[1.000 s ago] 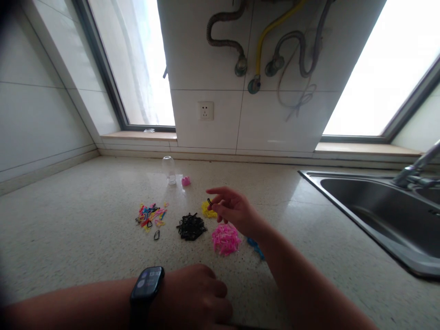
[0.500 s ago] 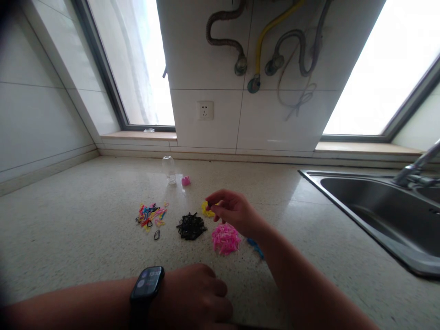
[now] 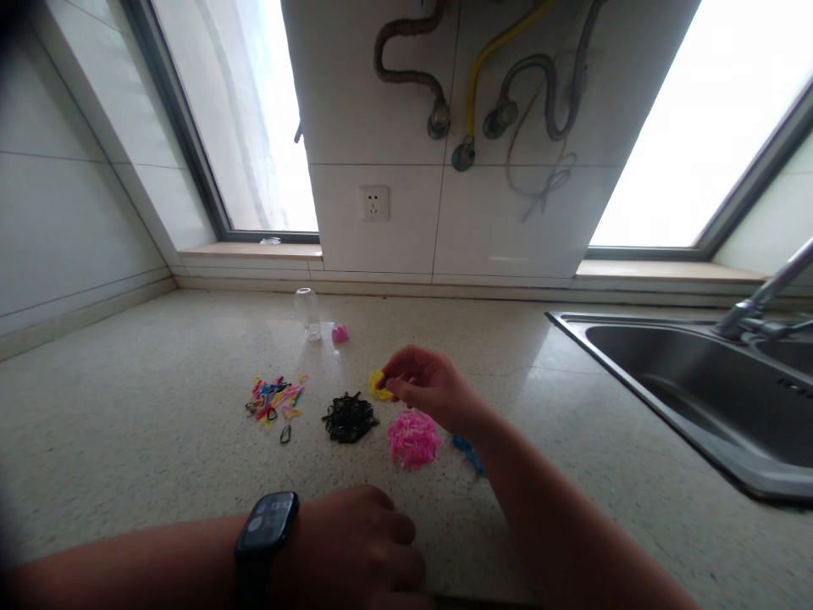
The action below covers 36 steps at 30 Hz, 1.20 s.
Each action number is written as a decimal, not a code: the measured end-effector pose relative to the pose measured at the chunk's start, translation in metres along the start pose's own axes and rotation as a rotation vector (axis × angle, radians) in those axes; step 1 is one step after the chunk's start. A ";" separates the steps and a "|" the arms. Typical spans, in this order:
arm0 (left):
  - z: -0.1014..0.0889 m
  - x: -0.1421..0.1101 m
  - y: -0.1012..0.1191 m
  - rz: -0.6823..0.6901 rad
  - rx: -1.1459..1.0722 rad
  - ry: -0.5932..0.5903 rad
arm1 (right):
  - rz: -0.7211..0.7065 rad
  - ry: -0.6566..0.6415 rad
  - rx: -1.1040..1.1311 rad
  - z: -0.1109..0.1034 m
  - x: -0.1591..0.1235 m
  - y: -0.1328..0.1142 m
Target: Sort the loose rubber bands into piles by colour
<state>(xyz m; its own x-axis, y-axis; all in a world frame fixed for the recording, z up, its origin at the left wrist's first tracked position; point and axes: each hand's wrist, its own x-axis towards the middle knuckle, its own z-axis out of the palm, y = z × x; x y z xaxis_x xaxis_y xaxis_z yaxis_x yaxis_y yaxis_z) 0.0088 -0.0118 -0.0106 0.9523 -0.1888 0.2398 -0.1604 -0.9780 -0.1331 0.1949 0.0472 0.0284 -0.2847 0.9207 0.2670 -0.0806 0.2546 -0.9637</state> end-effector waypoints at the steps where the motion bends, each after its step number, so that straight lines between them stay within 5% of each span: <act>1: 0.000 0.000 0.000 0.000 -0.002 0.000 | 0.002 0.003 0.000 0.000 0.000 0.000; 22: 0.001 -0.001 0.000 -0.011 -0.005 -0.001 | 0.042 0.054 -0.002 -0.001 0.001 0.000; 36: 0.000 0.000 0.000 -0.006 -0.013 -0.009 | -0.060 0.017 0.042 -0.004 0.000 0.000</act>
<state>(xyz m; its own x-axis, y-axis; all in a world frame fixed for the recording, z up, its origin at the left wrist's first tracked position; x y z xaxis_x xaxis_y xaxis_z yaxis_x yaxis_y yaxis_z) 0.0087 -0.0115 -0.0108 0.9557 -0.1817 0.2317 -0.1575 -0.9803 -0.1191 0.1989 0.0482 0.0283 -0.2623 0.9089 0.3242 -0.1369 0.2975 -0.9448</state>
